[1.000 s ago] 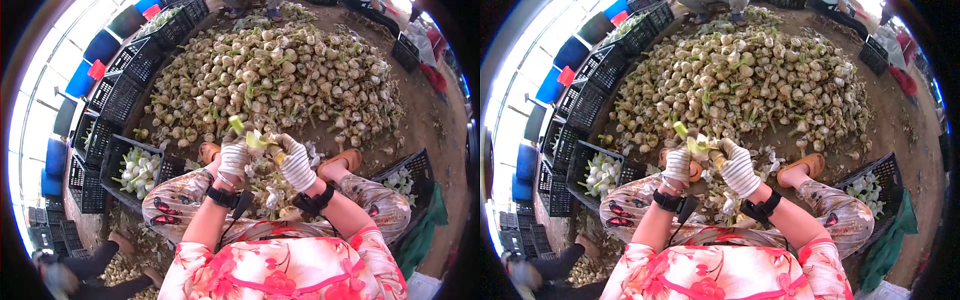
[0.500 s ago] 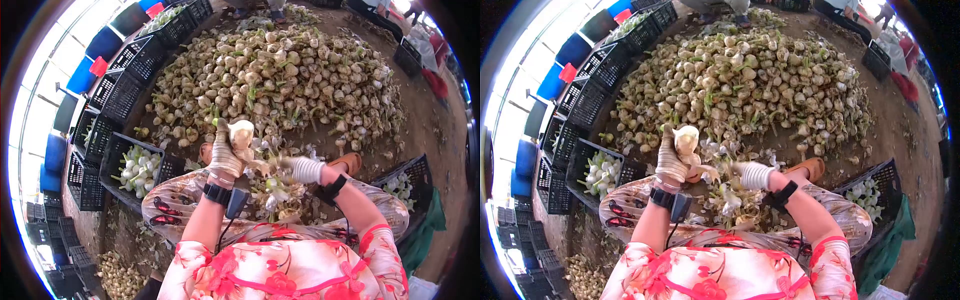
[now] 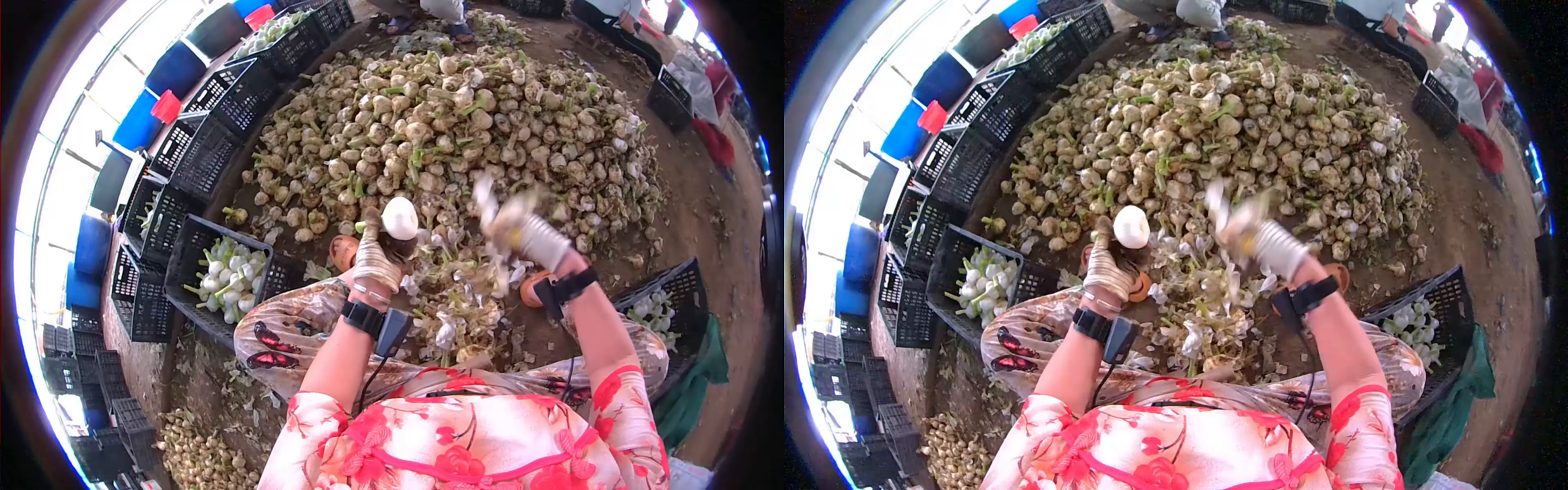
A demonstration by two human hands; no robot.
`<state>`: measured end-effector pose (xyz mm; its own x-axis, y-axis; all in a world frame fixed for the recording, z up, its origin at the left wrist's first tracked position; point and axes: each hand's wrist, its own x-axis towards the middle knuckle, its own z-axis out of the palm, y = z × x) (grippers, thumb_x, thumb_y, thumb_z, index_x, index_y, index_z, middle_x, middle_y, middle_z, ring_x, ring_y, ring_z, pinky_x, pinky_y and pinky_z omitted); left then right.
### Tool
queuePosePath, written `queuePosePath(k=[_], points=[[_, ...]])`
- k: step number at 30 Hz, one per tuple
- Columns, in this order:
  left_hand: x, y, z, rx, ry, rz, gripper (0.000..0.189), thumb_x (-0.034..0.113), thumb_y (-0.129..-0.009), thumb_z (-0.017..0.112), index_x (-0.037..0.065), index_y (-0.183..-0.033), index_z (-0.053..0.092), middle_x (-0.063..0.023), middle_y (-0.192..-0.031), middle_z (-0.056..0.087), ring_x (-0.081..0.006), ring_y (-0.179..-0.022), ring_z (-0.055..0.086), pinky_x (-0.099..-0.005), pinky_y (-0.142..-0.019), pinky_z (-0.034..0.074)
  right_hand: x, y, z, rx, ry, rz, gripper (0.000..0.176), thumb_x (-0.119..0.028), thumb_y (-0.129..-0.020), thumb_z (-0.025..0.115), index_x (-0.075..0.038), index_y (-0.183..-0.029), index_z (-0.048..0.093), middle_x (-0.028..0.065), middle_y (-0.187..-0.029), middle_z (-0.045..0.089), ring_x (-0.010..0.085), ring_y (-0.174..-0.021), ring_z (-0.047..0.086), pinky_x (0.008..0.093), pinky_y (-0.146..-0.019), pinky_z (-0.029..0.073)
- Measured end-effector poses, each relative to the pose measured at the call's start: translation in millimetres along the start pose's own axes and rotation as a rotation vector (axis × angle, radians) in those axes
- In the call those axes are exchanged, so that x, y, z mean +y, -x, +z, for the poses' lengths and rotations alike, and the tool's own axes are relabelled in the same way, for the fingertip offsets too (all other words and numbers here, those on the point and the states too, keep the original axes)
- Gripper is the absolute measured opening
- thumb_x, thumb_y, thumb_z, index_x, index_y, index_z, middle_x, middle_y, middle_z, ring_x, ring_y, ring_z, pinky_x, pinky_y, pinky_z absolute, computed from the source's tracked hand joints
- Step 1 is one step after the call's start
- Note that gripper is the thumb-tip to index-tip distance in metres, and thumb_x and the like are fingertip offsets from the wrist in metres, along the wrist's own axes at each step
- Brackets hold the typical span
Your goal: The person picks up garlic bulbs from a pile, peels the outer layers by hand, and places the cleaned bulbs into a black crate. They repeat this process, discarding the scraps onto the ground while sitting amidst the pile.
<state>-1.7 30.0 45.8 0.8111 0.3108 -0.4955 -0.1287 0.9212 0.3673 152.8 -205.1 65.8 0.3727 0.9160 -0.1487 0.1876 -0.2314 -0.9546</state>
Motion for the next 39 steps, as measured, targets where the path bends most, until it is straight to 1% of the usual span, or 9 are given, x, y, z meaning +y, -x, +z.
queuePosePath(k=[1,3,11,19,20,25,33,37,39], points=[[0.6,2.7,6.1,0.049,0.027,0.034,0.042,0.041,-0.077,0.061,0.008,-0.103,0.056,-0.0066,-0.095,0.062,-0.0221,-0.085,0.060,-0.0395,-0.069,0.054,30.0,-11.1,6.1,-0.176,0.812,-0.174,0.023,-0.017,-0.076,0.058,-0.003,-0.095,0.057,0.0110,-0.081,0.062,0.0251,-0.077,0.060,0.0357,-0.072,0.049],[2.5,14.6,25.5,0.153,0.081,0.099,0.041,0.039,-0.078,0.060,0.008,-0.104,0.054,-0.0069,-0.096,0.062,-0.0241,-0.084,0.060,-0.0385,-0.067,0.054,7.4,2.5,28.6,0.070,0.770,0.228,0.037,-0.018,-0.076,0.056,-0.002,-0.109,0.052,0.0197,-0.089,0.060,0.0301,-0.083,0.060,0.0368,-0.073,0.047],[153.2,47.6,-37.7,0.346,0.416,0.901,0.054,0.049,-0.076,0.054,0.003,-0.103,0.052,-0.0151,-0.086,0.058,-0.0300,-0.081,0.057,-0.0441,-0.070,0.052,61.1,-32.3,6.5,0.319,0.437,0.338,0.031,-0.023,-0.076,0.058,-0.002,-0.098,0.059,0.0204,-0.086,0.061,0.0353,-0.084,0.057,0.0384,-0.073,0.046],[37.2,-55.3,-9.0,0.228,0.058,0.326,0.017,0.020,-0.079,0.064,0.011,-0.068,0.055,0.0008,-0.062,0.056,-0.0134,-0.054,0.052,-0.0277,-0.053,0.047,110.7,-94.4,-82.9,0.892,0.405,0.244,0.027,-0.021,-0.076,0.061,-0.005,-0.098,0.060,0.0190,-0.091,0.062,0.0343,-0.087,0.057,0.0359,-0.074,0.046],[26.4,-67.0,-5.6,0.258,0.134,0.217,0.010,0.011,-0.081,0.060,0.010,-0.090,0.056,0.0014,-0.066,0.054,-0.0126,-0.051,0.049,-0.0264,-0.050,0.047,102.4,-103.1,-101.6,0.961,0.423,0.260,0.029,-0.022,-0.075,0.061,-0.006,-0.100,0.059,0.0195,-0.094,0.061,0.0346,-0.087,0.057,0.0364,-0.074,0.046],[-29.5,-93.6,3.8,0.277,-0.232,0.114,0.040,0.001,-0.081,0.049,0.007,-0.120,0.040,-0.0102,-0.089,0.056,-0.0200,-0.070,0.057,-0.0320,-0.057,0.051,91.5,-157.5,-175.9,1.005,0.912,0.426,0.051,-0.021,-0.073,0.061,-0.017,-0.122,0.047,0.0207,-0.123,0.044,0.0353,-0.101,0.051,0.0397,-0.085,0.044],[-58.7,-106.7,1.0,0.197,-0.388,-0.059,0.045,0.008,-0.080,0.057,0.006,-0.121,0.040,-0.0131,-0.092,0.060,-0.0219,-0.069,0.061,-0.0341,-0.057,0.053,125.3,-175.2,-204.3,1.040,1.076,0.344,0.045,-0.021,-0.072,0.060,-0.005,-0.113,0.050,0.0189,-0.113,0.053,0.0306,-0.103,0.051,0.0378,-0.085,0.043],[-60.0,-98.3,22.7,0.092,-0.519,0.006,0.049,0.010,-0.080,0.058,0.004,-0.125,0.038,-0.0087,-0.093,0.058,-0.0162,-0.067,0.058,-0.0275,-0.058,0.051,105.1,-138.4,-165.5,1.209,0.233,0.038,0.040,-0.016,-0.066,0.072,0.001,-0.098,0.055,0.0125,-0.087,0.062,0.0228,-0.078,0.058,0.0286,-0.071,0.045],[-61.8,-96.7,24.9,-0.053,-0.659,0.066,0.056,0.007,-0.079,0.059,0.005,-0.129,0.033,-0.0105,-0.100,0.057,-0.0185,-0.076,0.060,-0.0291,-0.061,0.053,96.2,-114.5,-120.7,0.921,-0.659,-0.026,0.029,-0.016,-0.079,0.062,-0.004,-0.105,0.055,0.0069,-0.089,0.062,0.0100,-0.072,0.057,0.0222,-0.059,0.045]])
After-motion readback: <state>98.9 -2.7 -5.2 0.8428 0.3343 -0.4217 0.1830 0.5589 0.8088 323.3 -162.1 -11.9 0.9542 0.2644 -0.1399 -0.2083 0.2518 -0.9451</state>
